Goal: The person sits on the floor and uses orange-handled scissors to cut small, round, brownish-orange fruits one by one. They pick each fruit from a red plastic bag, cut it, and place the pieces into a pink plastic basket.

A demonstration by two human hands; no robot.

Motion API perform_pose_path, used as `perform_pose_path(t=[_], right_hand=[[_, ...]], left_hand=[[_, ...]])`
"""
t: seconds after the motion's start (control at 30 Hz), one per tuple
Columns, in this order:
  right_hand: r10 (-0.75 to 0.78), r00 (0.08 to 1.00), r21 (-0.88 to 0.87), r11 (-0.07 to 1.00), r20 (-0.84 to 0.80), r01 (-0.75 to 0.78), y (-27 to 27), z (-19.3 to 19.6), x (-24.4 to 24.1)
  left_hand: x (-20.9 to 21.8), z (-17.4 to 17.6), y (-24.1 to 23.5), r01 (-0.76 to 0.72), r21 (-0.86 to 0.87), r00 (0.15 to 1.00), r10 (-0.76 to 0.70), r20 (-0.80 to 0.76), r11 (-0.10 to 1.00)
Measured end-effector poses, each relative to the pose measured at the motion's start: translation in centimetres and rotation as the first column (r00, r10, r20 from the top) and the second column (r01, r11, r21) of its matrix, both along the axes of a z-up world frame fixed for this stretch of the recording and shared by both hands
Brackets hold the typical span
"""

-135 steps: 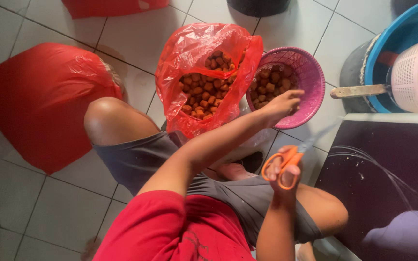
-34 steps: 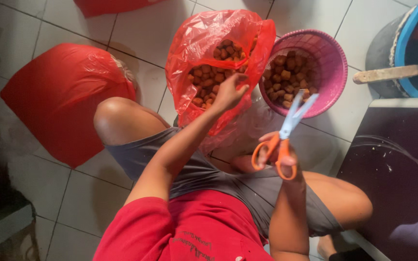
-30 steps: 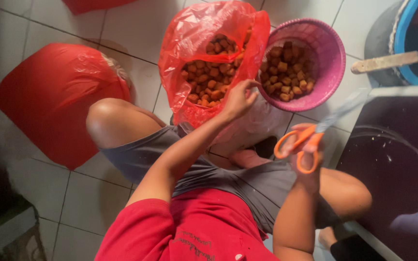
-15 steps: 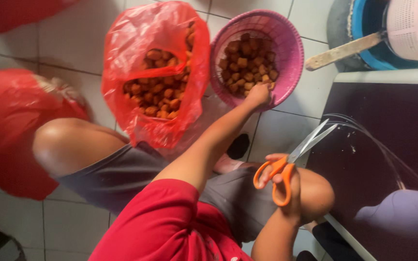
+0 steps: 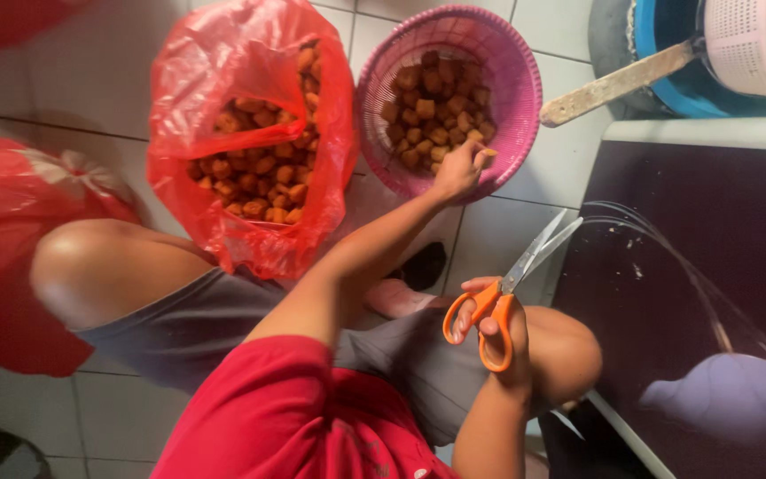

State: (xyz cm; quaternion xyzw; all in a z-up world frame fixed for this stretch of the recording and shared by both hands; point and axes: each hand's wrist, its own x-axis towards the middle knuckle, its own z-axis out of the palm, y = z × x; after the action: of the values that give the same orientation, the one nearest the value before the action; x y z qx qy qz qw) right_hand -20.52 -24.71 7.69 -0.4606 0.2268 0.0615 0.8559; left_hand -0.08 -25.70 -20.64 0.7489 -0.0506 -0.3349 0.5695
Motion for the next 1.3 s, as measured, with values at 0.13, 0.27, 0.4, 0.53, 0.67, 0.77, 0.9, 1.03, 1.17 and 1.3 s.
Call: perform_pose_path(t=[0.13, 0.27, 0.4, 0.53, 0.67, 0.77, 0.9, 1.03, 1.17, 1.3], right_hand=[[0.110, 0.985, 0.157, 0.979, 0.130, -0.130, 2.6, 0.3, 0.9], [0.276, 0.934, 0.206, 0.924, 0.228, -0.323, 6.2, 0.9, 2.0], [0.349, 0.894, 0.146, 0.905, 0.281, -0.399, 9.2, 1.3, 3.2], [0.387, 0.877, 0.061, 0.906, 0.286, -0.419, 11.4, 2.7, 3.2], [0.457, 0.835, 0.098, 0.858, 0.306, -0.505, 12.7, 3.7, 4.0], [0.472, 0.831, 0.106, 0.848, 0.295, -0.519, 12.9, 3.9, 4.7], [0.359, 0.900, 0.044, 0.924, 0.247, -0.381, 12.5, 3.2, 5.0], [0.388, 0.866, -0.019, 0.915, 0.316, -0.403, 11.0, 0.5, 4.3], [0.258, 0.934, -0.055, 0.966, 0.245, -0.253, 10.0, -3.4, 3.3], [0.074, 0.924, 0.105, 0.987, 0.374, -0.122, 7.8, -4.4, 2.6]], left_hand=[[1.5, 10.2, 7.7, -0.282, -0.542, 0.851, -0.054, -0.522, 0.792], [0.3, 21.5, 16.4, -0.312, -0.651, 0.843, -0.114, -0.525, 0.692], [-0.4, 27.8, 21.5, -0.235, -0.683, 0.921, -0.066, -0.384, 0.691], [-0.3, 29.6, 23.9, -0.333, -0.789, 0.916, -0.019, -0.400, 0.516], [0.8, 29.9, 25.3, -0.409, -0.779, 0.874, -0.040, -0.483, 0.475], [0.5, 30.2, 25.8, -0.344, -0.817, 0.905, -0.069, -0.420, 0.463], [-0.5, 30.7, 26.4, -0.170, -0.825, 0.965, -0.078, -0.249, 0.539], [-2.0, 29.9, 26.7, -0.128, -0.781, 0.932, -0.195, -0.306, 0.611], [-2.4, 26.1, 25.5, -0.179, -0.863, 0.959, -0.114, -0.261, 0.472], [-1.4, 20.3, 23.2, -0.302, -0.665, 0.939, 0.093, -0.332, 0.683]])
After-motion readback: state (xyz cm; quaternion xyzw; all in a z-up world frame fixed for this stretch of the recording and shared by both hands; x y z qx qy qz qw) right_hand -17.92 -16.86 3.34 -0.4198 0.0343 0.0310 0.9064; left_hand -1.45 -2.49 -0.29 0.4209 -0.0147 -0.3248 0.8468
